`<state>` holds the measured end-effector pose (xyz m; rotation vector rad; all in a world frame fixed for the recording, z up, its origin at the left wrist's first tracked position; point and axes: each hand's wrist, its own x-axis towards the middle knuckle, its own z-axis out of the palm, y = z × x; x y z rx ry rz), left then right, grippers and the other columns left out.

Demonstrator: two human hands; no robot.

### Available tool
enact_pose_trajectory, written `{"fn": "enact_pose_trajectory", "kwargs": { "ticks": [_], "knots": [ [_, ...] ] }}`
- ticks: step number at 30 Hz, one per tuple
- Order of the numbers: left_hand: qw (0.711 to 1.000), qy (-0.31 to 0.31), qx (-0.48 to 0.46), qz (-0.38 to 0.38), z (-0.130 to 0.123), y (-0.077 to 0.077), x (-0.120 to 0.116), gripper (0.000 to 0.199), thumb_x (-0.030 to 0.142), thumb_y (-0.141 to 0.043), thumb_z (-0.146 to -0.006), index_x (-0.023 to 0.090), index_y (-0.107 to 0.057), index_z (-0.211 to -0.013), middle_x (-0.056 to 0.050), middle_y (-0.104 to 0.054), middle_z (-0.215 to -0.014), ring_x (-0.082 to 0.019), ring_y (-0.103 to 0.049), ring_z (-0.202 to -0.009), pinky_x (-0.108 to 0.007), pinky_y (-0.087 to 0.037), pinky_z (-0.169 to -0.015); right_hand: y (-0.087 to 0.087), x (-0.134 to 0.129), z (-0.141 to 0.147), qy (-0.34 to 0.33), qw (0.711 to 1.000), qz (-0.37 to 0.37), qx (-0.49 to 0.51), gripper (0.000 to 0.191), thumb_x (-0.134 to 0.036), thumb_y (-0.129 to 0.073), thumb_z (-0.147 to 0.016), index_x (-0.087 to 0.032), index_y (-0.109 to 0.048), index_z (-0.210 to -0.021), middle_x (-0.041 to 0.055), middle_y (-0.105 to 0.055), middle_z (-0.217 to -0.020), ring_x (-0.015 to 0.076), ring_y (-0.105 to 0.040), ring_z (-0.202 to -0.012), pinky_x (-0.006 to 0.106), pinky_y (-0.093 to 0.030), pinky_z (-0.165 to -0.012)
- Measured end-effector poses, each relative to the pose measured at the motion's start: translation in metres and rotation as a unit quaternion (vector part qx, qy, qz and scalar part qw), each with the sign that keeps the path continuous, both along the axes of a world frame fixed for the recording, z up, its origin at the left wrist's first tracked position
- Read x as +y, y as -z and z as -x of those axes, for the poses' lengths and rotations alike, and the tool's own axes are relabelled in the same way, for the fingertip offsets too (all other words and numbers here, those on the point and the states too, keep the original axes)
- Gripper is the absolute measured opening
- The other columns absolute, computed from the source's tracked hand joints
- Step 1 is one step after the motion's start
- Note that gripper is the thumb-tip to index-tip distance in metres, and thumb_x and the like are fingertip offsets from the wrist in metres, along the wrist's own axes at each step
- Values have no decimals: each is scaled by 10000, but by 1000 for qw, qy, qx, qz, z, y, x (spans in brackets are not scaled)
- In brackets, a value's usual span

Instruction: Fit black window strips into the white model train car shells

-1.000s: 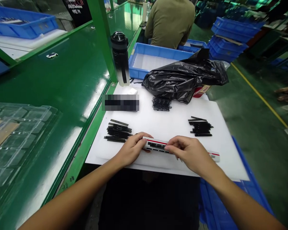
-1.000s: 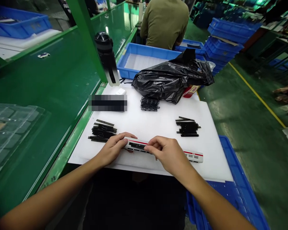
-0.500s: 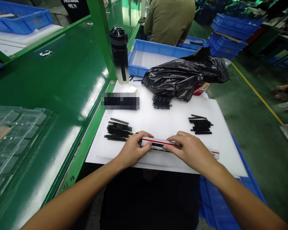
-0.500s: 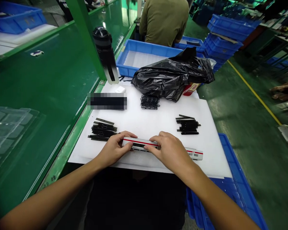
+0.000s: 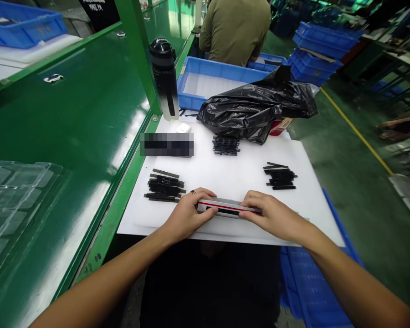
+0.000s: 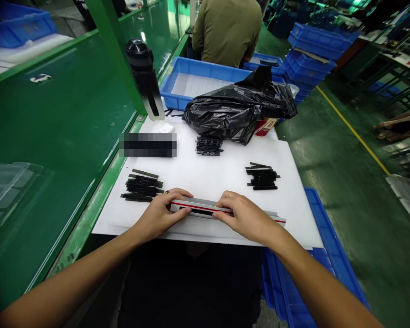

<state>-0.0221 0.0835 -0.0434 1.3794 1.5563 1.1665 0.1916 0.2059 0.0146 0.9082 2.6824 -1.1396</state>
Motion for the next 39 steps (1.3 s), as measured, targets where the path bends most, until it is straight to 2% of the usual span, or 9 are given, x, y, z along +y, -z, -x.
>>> {"fn": "enact_pose_trajectory", "kwargs": {
  "ticks": [5, 10, 13, 15, 17, 19, 24, 31, 39],
  "knots": [
    [1000, 1, -1, 9, -1, 0, -1, 82, 258, -670, -861, 191, -624, -847, -48, -679, -1163, -206, -634, -1044, -320, -442, -923, -3, 1, 5, 20, 1000, -18, -10, 218, -300, -621, -910, -199, -615, -717, -5, -574, -787, 147, -543, -724, 282, -384, -653],
    [1000, 27, 3, 10, 4, -2, -1, 66, 246, -632, -872, 184, -651, -881, -66, -670, -1198, -224, -637, -1048, -325, -459, -904, -1, -1, 7, 19, 999, -33, -9, 220, -290, -627, -893, -194, -616, -695, 0, -579, -757, 152, -549, -696, 282, -398, -626],
    [998, 37, -9, 46, 8, -5, 1, 150, 248, -591, -892, 185, -684, -991, -64, -691, -1152, -213, -668, -951, -309, -500, -819, 2, -6, 1, 13, 997, -76, 29, 131, -307, -615, -930, -208, -692, -967, 26, -630, -911, 173, -595, -806, 301, -468, -716],
    [996, 24, -38, 81, 8, -6, 3, 212, 294, -590, -903, 183, -678, -1060, -52, -713, -1044, -185, -684, -804, -296, -531, -743, 9, -13, -2, -5, 984, -159, 82, 350, -298, -617, -944, -229, -607, -1286, 76, -617, -1134, 215, -593, -1005, 360, -484, -884],
    [992, 2, -75, 103, 7, -6, 5, 266, 341, -594, -906, 187, -658, -1113, -37, -708, -962, -156, -667, -673, -284, -558, -663, 20, -21, -2, -46, 961, -244, 119, 466, -287, -613, -954, -246, -520, -1409, 118, -554, -1282, 258, -541, -1148, 430, -451, -987],
    [987, -11, -109, 115, 5, -4, 7, 294, 376, -596, -906, 198, -641, -1135, -28, -692, -941, -147, -665, -622, -277, -572, -611, 33, -28, 0, -77, 943, -295, 137, 396, -256, -588, -969, -252, -570, -1364, 129, -546, -1293, 270, -532, -1157, 451, -460, -974],
    [980, 5, -157, 121, 4, 0, 7, 327, 447, -554, -937, 196, -634, -1131, -54, -681, -1059, -190, -738, -728, -299, -602, -692, 52, -33, 5, -34, 930, -329, 163, 342, -202, -563, -976, -247, -598, -1314, 123, -587, -1233, 257, -565, -1086, 434, -500, -883],
    [973, -19, -182, 143, 4, 1, 11, 328, 459, -559, -931, 170, -638, -1065, -54, -704, -955, -199, -738, -686, -303, -609, -648, 50, -30, -10, -26, 924, -333, 188, 461, -236, -618, -958, -220, -456, -1389, 114, -613, -1295, 251, -573, -1178, 450, -467, -986],
    [977, -11, -160, 140, 4, 2, 8, 389, 510, -525, -942, 192, -612, -1149, -52, -714, -957, -196, -734, -681, -315, -592, -681, 53, -34, -13, 5, 926, -342, 162, 311, -218, -578, -975, -217, -546, -1284, 108, -635, -1275, 264, -594, -1158, 444, -484, -952]
  ]
}}
